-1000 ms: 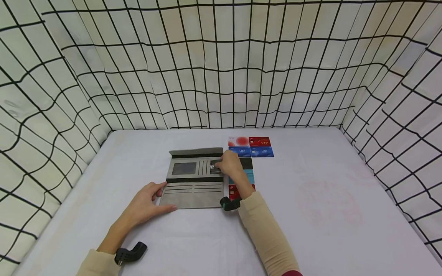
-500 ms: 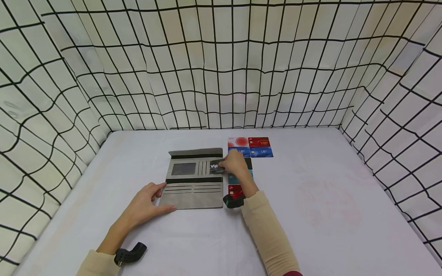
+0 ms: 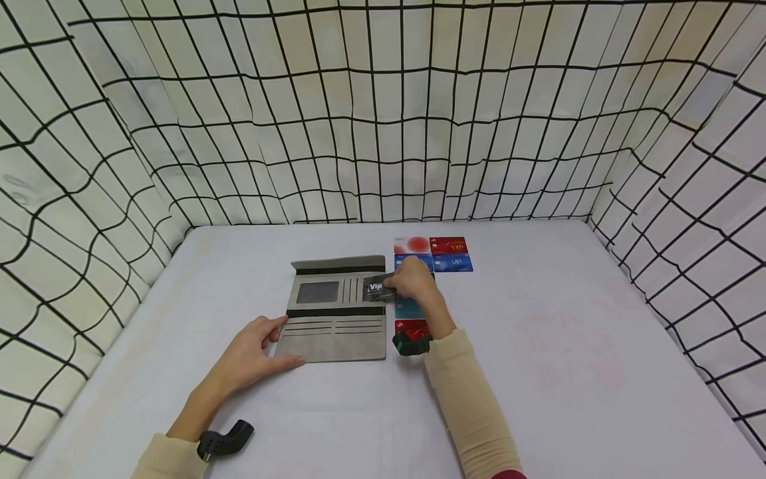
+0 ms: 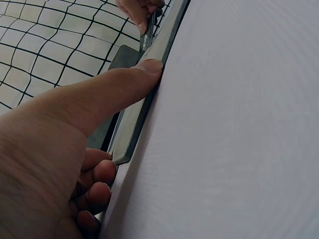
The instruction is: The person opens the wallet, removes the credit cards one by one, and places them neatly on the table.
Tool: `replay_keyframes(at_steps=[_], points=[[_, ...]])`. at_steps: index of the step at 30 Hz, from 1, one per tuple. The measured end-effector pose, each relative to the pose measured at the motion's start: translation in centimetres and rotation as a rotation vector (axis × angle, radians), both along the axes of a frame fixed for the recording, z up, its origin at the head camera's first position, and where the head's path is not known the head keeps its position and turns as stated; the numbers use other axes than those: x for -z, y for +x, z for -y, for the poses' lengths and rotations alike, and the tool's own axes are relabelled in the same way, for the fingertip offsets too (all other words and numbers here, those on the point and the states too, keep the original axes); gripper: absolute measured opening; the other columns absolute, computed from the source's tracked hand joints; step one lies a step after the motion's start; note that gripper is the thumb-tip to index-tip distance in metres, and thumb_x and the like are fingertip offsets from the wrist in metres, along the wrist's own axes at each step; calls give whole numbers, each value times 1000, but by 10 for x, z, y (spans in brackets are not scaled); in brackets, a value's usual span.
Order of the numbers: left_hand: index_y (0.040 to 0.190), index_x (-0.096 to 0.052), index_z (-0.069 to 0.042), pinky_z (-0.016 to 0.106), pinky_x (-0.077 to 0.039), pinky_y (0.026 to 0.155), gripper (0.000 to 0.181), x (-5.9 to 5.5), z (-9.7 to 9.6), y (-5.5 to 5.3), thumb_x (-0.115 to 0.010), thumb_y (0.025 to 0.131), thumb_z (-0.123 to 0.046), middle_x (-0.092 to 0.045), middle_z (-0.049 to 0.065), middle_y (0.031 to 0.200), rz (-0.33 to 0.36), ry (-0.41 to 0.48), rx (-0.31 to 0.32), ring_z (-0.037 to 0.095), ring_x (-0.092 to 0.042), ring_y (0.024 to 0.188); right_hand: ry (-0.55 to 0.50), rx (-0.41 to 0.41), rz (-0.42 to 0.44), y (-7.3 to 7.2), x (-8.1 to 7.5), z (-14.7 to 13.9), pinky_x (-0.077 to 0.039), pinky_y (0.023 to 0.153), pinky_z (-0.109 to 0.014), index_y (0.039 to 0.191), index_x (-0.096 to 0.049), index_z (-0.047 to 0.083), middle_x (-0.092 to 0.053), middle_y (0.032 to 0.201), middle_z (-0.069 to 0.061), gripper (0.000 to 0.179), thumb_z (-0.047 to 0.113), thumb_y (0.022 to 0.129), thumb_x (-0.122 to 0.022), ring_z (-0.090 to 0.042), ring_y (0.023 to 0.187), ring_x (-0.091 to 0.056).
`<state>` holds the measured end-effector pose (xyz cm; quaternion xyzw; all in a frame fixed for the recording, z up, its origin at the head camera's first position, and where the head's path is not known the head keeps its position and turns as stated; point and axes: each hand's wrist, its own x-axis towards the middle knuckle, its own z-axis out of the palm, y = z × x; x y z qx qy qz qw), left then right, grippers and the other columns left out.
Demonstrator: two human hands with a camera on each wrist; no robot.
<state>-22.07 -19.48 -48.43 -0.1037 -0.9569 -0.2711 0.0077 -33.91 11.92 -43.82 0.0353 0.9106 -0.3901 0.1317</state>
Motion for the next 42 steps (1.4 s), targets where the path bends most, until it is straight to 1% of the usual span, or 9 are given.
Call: replay_keyframes(at_steps=[3, 7, 12, 19, 22, 28, 33, 38, 42], points=[[138, -57, 0, 28, -34, 72, 93, 0, 0, 0, -84, 71, -58, -47, -1, 90, 1, 2, 0, 14, -42, 85, -14, 0, -1, 0, -1, -3, -42, 64, -30, 59, -54, 13, -55, 64, -2, 38, 23, 89, -76, -16, 60, -52], [138, -57, 0, 28, -34, 73, 93, 0, 0, 0, -84, 71, -58, -47, -1, 91, 0, 2, -1, 14, -42, 86, -25, 0, 7, 1, -3, -5, -44, 64, -28, 59, -54, 13, -56, 65, -2, 38, 23, 89, -75, -16, 61, -52], [138, -57, -1, 28, -34, 73, 93, 0, 0, 1, -83, 71, -59, -48, -1, 91, -4, -3, 0, 14, -42, 86, -41, 12, 29, 3, -6, -8, -47, 66, -28, 68, -62, 11, -61, 74, -5, 29, 23, 91, -73, -17, 67, -55], [138, -57, 0, 28, -35, 73, 92, -1, 0, 1, -83, 71, -58, -48, -1, 92, -8, 4, 5, 14, -42, 86, -96, -9, 39, 0, -7, -16, -50, 64, -25, 84, -70, 5, -62, 81, -7, 20, 22, 94, -71, -18, 69, -57], [137, -58, 0, 27, -34, 72, 92, -1, 1, 1, -83, 71, -58, -48, -1, 91, -15, 1, 6, 13, -42, 85, -109, -18, 45, 0, -7, -21, -50, 64, -24, 92, -71, 4, -63, 83, -8, 20, 24, 95, -70, -19, 70, -58], [137, -57, 0, 27, -34, 72, 92, 0, 1, 1, -83, 71, -59, -48, -2, 91, -23, 1, 8, 13, -42, 85, -130, -45, 33, -1, -7, -27, -53, 65, -24, 101, -72, 3, -65, 82, -9, 25, 27, 96, -68, -19, 70, -62], [138, -57, 0, 27, -34, 71, 93, 1, 1, 1, -83, 71, -59, -49, -1, 91, -25, 4, 12, 13, -43, 86, -169, -57, 13, -2, -6, -38, -56, 66, -24, 109, -71, 2, -66, 85, -11, 28, 28, 97, -67, -20, 69, -66], [137, -57, 1, 27, -35, 71, 93, 1, 1, 1, -83, 71, -59, -49, -1, 91, -25, 0, 9, 13, -43, 85, -277, -40, 33, -2, -7, -52, -59, 66, -27, 114, -64, -2, -64, 96, -16, 29, 23, 100, -63, -19, 67, -72], [137, -58, 0, 27, -35, 72, 93, 0, 1, 2, -83, 70, -59, -48, -2, 90, -18, 0, 1, 13, -43, 85, -309, -28, 46, -2, -9, -63, -58, 66, -26, 118, -61, -3, -61, 103, -20, 31, 23, 101, -60, -18, 66, -72]])
